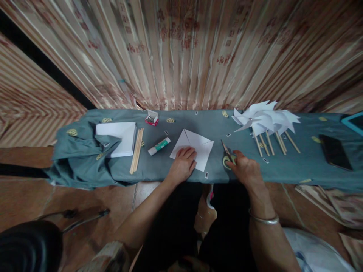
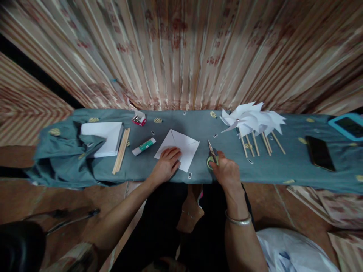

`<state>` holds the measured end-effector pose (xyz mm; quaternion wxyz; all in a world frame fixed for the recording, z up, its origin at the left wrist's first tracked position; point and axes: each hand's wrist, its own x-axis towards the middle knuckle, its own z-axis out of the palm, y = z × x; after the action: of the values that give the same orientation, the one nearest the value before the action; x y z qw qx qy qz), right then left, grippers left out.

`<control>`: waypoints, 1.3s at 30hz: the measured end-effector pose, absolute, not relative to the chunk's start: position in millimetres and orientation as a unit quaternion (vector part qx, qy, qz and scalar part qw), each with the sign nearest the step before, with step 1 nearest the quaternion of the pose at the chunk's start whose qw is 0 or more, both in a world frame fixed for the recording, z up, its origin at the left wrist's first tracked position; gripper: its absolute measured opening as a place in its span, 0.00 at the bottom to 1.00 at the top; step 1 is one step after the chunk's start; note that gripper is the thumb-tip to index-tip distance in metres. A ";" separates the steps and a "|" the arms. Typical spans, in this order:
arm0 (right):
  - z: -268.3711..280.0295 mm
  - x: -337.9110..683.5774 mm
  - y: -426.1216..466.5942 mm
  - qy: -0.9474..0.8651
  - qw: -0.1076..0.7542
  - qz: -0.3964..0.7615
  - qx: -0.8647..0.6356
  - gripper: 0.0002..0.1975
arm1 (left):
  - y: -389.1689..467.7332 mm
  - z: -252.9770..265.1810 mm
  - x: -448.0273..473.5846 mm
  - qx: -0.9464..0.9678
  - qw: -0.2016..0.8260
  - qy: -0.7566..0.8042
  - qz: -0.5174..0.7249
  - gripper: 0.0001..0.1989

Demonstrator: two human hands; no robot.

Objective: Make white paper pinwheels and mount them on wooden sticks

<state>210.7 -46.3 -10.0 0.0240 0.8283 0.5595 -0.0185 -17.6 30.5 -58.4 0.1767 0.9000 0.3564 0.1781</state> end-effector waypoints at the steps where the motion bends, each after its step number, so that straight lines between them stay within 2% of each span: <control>1: -10.7 210.6 -46.3 0.554 0.032 -0.009 0.832 0.21 | 30.6 -58.6 -17.9 0.899 0.179 0.357 0.178 0.18; 4: -11.2 212.3 -45.2 0.532 0.051 0.024 0.845 0.18 | 30.8 -59.3 -18.4 0.899 0.182 0.358 0.177 0.18; 9: -5.0 211.0 -37.4 0.492 0.027 0.059 0.868 0.19 | 30.8 -59.8 -18.6 0.898 0.181 0.357 0.182 0.18; 15: -5.8 215.0 -23.3 0.483 -0.026 0.047 0.874 0.22 | 30.1 -61.1 -18.6 0.902 0.167 0.358 0.175 0.18; 20: -5.7 213.5 -20.3 0.441 -0.019 0.014 0.897 0.22 | 29.8 -62.3 -18.6 0.907 0.154 0.354 0.169 0.18; 26: -15.9 154.5 15.0 0.620 -0.157 -0.007 0.769 0.26 | 29.4 -59.8 -17.3 0.905 0.160 0.361 0.158 0.19; 32: -53.5 142.3 35.5 0.618 -0.207 -0.022 0.758 0.31 | 28.9 -59.5 -15.4 0.903 0.166 0.367 0.151 0.20; 39: -68.5 170.8 40.7 0.626 -0.263 -0.014 0.734 0.26 | 29.5 -61.2 -16.5 0.903 0.157 0.363 0.167 0.18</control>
<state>170.8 40.7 -68.5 -0.2631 0.7341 0.6258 -0.0138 -16.5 29.5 -61.2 0.1568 0.9034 0.3625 0.1666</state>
